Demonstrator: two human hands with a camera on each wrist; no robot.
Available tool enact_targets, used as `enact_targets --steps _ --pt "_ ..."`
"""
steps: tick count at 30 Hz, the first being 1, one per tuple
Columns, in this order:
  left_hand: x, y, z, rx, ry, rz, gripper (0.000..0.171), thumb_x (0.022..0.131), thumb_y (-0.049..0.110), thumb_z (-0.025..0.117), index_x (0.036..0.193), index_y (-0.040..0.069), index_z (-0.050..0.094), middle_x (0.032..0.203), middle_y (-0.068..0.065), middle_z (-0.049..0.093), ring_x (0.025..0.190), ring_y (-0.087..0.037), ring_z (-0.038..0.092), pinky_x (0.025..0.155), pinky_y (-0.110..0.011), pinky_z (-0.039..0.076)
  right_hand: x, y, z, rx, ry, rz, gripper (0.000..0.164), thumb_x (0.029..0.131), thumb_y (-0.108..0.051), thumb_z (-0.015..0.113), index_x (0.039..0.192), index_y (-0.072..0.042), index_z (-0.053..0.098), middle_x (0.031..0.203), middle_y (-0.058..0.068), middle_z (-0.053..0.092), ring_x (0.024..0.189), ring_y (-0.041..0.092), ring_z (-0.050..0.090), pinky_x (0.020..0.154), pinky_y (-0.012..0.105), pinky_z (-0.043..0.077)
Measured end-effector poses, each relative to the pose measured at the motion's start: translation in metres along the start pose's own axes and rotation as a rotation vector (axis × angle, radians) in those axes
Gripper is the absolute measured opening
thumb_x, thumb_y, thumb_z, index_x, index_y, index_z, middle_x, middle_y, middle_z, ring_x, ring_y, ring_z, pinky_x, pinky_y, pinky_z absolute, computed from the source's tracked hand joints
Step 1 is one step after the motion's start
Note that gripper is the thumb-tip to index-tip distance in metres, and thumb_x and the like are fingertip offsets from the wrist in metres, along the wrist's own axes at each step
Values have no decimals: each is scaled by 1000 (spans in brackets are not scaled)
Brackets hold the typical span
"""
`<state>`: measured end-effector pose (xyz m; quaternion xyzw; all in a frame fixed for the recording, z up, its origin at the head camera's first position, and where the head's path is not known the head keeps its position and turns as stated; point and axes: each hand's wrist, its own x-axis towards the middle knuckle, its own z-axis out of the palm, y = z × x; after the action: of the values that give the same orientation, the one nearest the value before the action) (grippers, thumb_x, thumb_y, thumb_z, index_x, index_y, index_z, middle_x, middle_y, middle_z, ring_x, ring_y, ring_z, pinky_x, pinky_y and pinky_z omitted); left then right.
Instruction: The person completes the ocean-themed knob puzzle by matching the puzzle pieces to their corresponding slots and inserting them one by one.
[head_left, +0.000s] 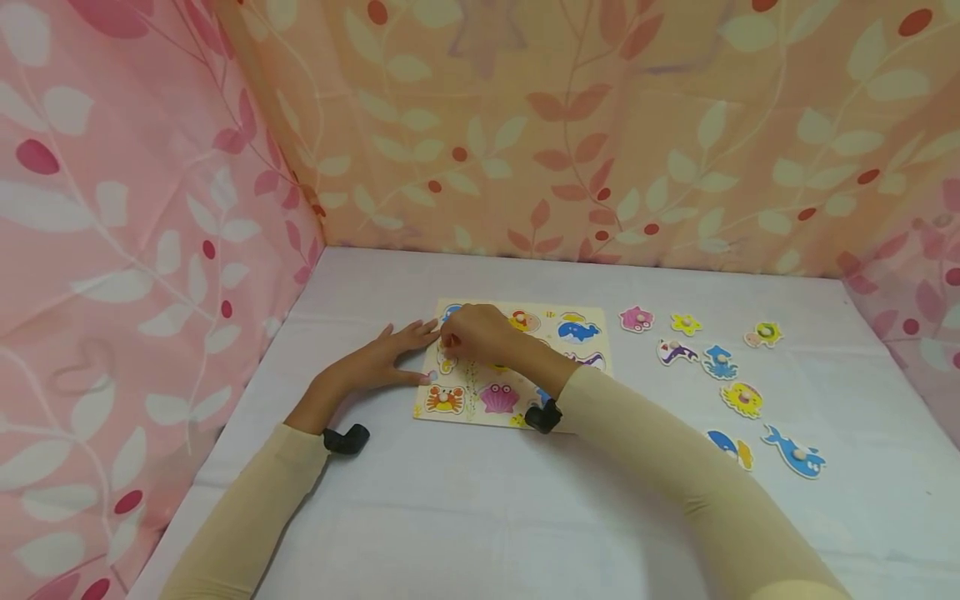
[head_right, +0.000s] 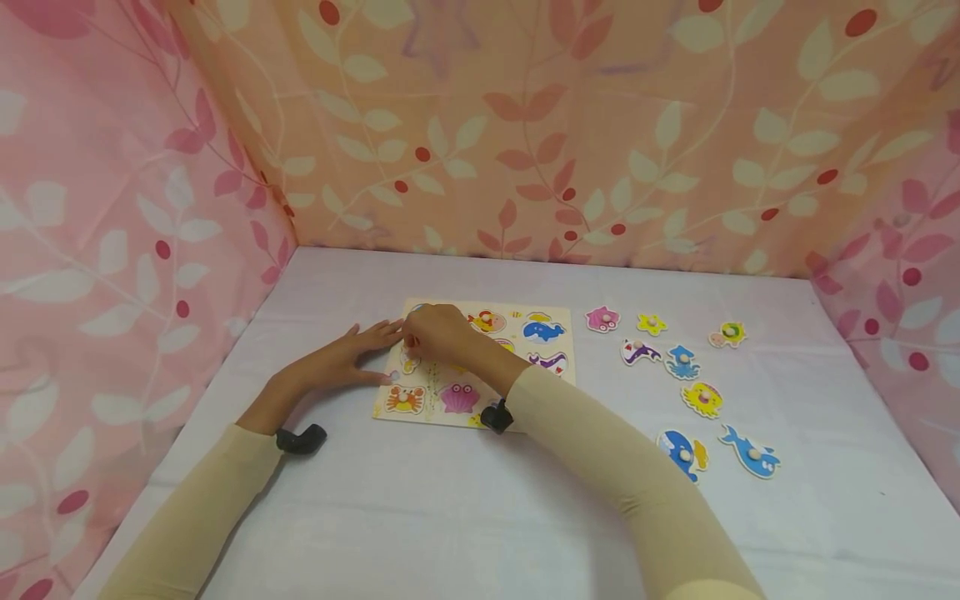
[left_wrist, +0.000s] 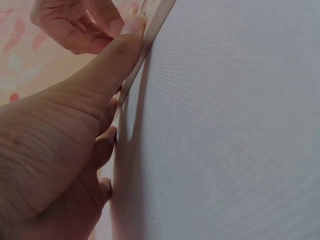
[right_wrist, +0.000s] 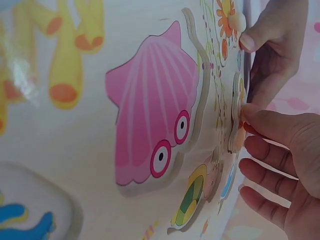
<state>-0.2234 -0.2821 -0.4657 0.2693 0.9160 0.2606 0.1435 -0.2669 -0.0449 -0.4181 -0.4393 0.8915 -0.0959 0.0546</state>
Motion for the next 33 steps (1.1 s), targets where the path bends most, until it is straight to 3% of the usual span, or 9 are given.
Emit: enact_targets --steps 33 --pt "-1 4 -1 8 -7 -13 91 88 56 72 162 32 23 169 9 15 157 -19 5 123 -55 -8 2 -1 -3 34 -20 9 9 93 -28 76 96 -19 79 82 -7 63 79 13 55 70 27 47"
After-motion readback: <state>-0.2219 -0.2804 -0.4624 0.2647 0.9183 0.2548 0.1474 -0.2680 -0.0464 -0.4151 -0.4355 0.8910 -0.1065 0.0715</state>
